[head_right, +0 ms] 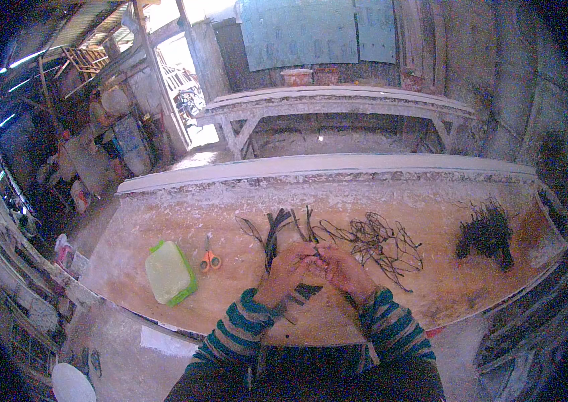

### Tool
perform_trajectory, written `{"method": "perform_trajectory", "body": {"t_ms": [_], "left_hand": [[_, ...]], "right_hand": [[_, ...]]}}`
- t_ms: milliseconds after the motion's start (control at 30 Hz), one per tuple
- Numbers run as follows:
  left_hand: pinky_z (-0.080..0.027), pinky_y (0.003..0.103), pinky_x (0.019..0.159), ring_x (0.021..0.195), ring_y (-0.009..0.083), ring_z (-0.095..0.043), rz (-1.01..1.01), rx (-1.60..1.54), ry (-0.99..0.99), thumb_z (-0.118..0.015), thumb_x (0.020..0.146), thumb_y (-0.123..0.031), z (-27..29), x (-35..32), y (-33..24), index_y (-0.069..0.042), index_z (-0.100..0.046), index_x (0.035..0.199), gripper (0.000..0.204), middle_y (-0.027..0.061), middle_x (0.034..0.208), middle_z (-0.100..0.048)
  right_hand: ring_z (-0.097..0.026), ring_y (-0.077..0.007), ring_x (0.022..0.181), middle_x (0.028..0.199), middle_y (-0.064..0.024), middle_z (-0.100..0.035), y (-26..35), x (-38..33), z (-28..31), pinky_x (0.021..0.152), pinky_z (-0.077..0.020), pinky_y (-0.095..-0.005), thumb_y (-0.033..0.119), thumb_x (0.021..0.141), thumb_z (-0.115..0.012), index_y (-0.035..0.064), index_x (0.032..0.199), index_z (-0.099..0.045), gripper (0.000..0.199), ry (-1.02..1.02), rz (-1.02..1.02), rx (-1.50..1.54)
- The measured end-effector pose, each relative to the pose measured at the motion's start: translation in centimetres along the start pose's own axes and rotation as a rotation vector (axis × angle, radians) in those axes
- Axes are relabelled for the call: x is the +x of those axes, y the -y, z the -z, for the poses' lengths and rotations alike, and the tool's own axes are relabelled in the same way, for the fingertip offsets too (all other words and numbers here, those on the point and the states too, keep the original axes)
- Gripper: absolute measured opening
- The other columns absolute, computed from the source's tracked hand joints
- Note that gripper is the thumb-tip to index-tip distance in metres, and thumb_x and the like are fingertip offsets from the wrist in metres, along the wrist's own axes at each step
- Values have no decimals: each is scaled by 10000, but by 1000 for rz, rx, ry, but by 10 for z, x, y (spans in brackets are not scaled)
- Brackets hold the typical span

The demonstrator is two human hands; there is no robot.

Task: The person uses orange-handled scissors to trim a bundle of dark flexible strips, then places the scissors on a wooden workbench and continues to separate and arrange the strips by hand. A second person works at a nearby bench in the background.

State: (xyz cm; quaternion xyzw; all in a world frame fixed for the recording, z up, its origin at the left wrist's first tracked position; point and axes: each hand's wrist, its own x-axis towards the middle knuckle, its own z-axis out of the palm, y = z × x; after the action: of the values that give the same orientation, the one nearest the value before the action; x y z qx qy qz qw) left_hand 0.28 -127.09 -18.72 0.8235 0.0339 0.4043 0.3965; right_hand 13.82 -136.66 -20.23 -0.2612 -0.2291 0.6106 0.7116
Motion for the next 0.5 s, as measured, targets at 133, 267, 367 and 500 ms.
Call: {"method": "perform_trajectory", "body": {"t_ms": [133, 267, 367, 500], "left_hand": [[-488, 290, 754, 873, 205, -599, 85, -66, -80, -569, 808, -19, -6, -4, 7, -10, -536, 980, 176, 114, 994, -585], [-490, 277, 752, 874, 185, -598, -9, 40, -103, -572, 805, -5, -3, -2, 4, -20, -512, 1033, 236, 97, 969, -587], [-489, 266, 757, 876, 165, -596, 140, -30, -113, -569, 809, 1, -1, 0, -8, -21, -474, 1104, 311, 90, 967, -581], [-486, 263, 774, 874, 146, -590, 134, -118, -119, -568, 811, 10, -2, -2, -2, -24, -440, 1152, 366, 82, 948, -573]], "right_hand": [[-572, -127, 812, 928, -40, -599, -1, 3, 2, 744, -482, -258, 124, 861, -535, 35, 987, -558, 155, -45, 71, -154], [-564, -101, 786, 881, -24, -612, -3, 0, -10, 725, -464, -238, 119, 853, -555, 16, 940, -588, 139, -191, 256, -508], [-559, -89, 783, 849, -21, -619, -4, -3, -16, 720, -456, -231, 109, 843, -570, 6, 904, -608, 126, -217, 365, -701], [-559, -91, 785, 837, -22, -621, -3, -5, -27, 712, -454, -229, 85, 834, -578, -1, 892, -615, 111, -231, 387, -732]]}}
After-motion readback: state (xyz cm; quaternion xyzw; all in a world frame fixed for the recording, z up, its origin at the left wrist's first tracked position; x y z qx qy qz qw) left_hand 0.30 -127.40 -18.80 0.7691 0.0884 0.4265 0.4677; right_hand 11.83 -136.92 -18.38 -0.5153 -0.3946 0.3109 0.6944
